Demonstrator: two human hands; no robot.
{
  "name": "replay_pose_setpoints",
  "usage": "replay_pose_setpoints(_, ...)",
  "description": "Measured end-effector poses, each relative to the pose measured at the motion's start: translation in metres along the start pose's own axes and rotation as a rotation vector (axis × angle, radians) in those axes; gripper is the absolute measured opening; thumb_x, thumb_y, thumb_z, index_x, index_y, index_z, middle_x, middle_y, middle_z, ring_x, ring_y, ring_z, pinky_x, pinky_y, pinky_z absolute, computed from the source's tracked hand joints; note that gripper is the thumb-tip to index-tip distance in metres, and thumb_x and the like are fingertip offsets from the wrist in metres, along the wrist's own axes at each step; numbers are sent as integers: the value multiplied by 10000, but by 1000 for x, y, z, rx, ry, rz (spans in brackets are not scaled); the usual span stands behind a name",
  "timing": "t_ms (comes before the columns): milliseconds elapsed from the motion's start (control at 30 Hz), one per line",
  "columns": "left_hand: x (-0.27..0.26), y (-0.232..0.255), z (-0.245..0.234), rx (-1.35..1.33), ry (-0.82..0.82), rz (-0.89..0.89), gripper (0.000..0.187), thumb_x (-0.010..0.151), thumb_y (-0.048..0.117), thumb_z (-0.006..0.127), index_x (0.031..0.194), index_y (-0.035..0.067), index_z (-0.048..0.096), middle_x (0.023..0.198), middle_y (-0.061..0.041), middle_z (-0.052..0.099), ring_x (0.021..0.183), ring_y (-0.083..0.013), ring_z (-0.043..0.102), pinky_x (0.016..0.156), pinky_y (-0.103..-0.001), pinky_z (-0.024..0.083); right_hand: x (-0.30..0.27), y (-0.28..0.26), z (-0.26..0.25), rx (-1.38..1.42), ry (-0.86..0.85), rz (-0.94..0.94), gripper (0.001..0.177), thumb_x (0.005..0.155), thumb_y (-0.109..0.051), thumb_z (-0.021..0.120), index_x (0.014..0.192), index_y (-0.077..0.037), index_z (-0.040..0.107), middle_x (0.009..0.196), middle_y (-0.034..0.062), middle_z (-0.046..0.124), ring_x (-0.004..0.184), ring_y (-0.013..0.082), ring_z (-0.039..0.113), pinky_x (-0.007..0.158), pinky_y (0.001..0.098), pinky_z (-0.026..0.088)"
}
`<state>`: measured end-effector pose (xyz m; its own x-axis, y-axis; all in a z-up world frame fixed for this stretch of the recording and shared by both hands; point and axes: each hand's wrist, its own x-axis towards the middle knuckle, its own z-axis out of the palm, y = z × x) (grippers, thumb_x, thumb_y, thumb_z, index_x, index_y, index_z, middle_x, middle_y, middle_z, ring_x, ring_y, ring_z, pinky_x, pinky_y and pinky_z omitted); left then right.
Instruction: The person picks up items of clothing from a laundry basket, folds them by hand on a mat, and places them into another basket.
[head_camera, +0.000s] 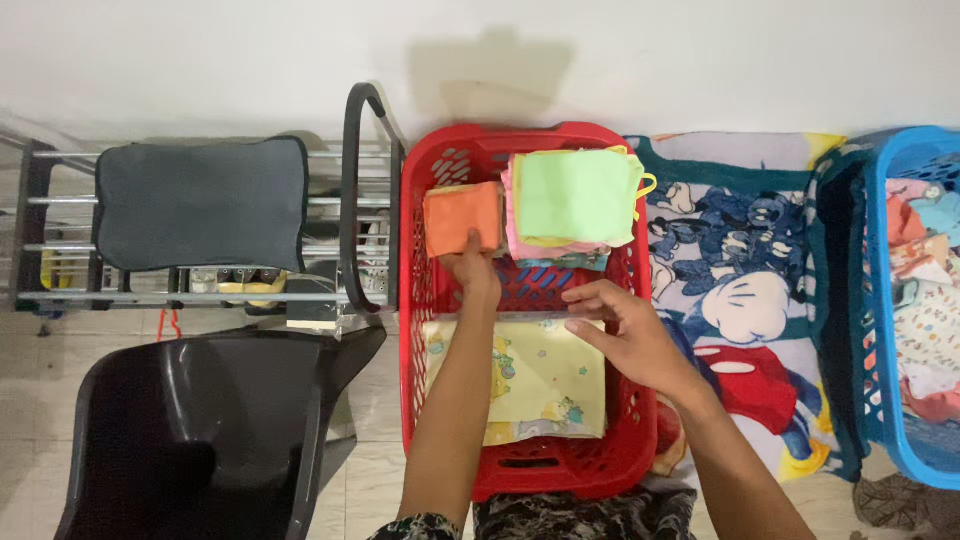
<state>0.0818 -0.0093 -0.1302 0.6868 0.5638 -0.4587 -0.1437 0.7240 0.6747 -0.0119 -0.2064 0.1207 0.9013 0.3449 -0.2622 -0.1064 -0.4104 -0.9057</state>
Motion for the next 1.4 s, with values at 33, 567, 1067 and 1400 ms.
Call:
replay_pose_setpoints(33,0,0,-5,-13,-4,-32,598,932,-8,655,1443,167,398,1387,-74,563,1148,-270,621,828,-467,609,-1,1,2,19,3,-19,347,881,-111,748,1207,-49,646,1099,52,724,1049,153,712,887,318,591)
replay_pose_setpoints(567,-34,18,5,245,-198,238,824,894,-21,739,1602,13,318,1512,-194,530,1320,-315,558,1073,-437,483,-22,0,8,-48,21,12,330,882,-136,755,1197,-74,678,1096,50,745,1020,167,718,883,339,587)
replay_pose_setpoints(1067,-300,11,35,454,-459,281,255,970,-83,611,1206,-9,551,1170,-135,675,1085,-204,651,977,-316,540,-154,34,-71,114,298,-15,345,886,-153,781,1195,-64,654,1092,41,748,993,137,696,835,329,545)
replay_pose_setpoints(1400,-498,-107,75,532,-984,223,326,969,-49,612,1278,35,550,1202,-93,673,1066,-168,654,957,-307,534,-352,170,-163,388,629,-118,286,909,-77,748,1186,-51,683,1069,23,725,966,99,685,835,273,569)
